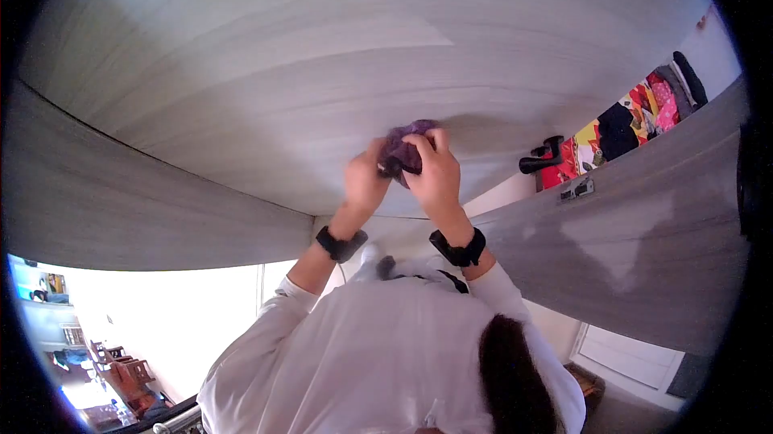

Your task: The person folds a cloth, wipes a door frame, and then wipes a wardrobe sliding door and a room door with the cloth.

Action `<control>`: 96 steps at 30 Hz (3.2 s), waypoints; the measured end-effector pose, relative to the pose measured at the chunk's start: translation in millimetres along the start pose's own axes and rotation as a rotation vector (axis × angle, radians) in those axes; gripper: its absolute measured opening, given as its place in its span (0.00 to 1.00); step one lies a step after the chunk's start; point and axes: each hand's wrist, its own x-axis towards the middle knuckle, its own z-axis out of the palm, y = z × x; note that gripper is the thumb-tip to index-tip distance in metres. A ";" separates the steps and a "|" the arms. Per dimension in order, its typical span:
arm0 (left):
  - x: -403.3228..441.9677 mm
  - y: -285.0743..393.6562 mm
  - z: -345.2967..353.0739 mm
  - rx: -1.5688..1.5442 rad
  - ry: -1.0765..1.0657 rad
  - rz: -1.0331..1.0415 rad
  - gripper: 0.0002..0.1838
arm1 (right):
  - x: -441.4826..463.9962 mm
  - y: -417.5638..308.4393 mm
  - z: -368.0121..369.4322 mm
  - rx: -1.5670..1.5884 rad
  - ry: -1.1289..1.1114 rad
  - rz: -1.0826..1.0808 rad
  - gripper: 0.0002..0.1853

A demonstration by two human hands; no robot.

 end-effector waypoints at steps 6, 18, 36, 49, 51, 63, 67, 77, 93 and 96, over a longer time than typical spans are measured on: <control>31.8 37.8 -32.6 -0.154 0.199 0.132 0.28 | 33.0 -35.3 -32.9 0.121 0.102 -0.020 0.27; 33.7 45.0 -30.1 -0.138 0.184 0.108 0.28 | 35.2 -19.2 -30.3 0.102 0.104 -0.082 0.26; 44.4 97.6 42.9 -0.163 0.059 0.138 0.16 | -0.8 36.2 -93.7 -0.009 0.056 0.024 0.29; 58.5 137.5 260.2 0.298 -0.154 0.549 0.15 | -44.9 187.1 -135.9 -0.255 0.142 0.531 0.26; 59.6 138.1 279.2 0.318 -0.203 0.525 0.13 | -45.7 205.9 -137.3 -0.305 0.101 0.570 0.24; 86.7 118.9 293.5 0.090 -0.309 0.359 0.13 | -10.0 216.1 -116.2 -0.484 0.111 0.613 0.33; 114.8 115.4 267.5 0.061 -0.354 0.307 0.11 | 35.3 177.9 -121.2 -0.482 0.015 0.657 0.43; 180.7 76.1 282.0 -0.100 -0.359 0.315 0.23 | 121.1 209.0 -97.4 -0.691 -0.139 0.566 0.31; 299.3 -2.5 303.1 -0.089 -0.178 0.252 0.22 | 250.1 248.0 -33.1 -0.558 -0.189 0.348 0.32; 328.0 -13.6 301.0 -0.077 -0.149 0.203 0.19 | 274.6 269.1 -13.1 -0.568 -0.251 0.368 0.35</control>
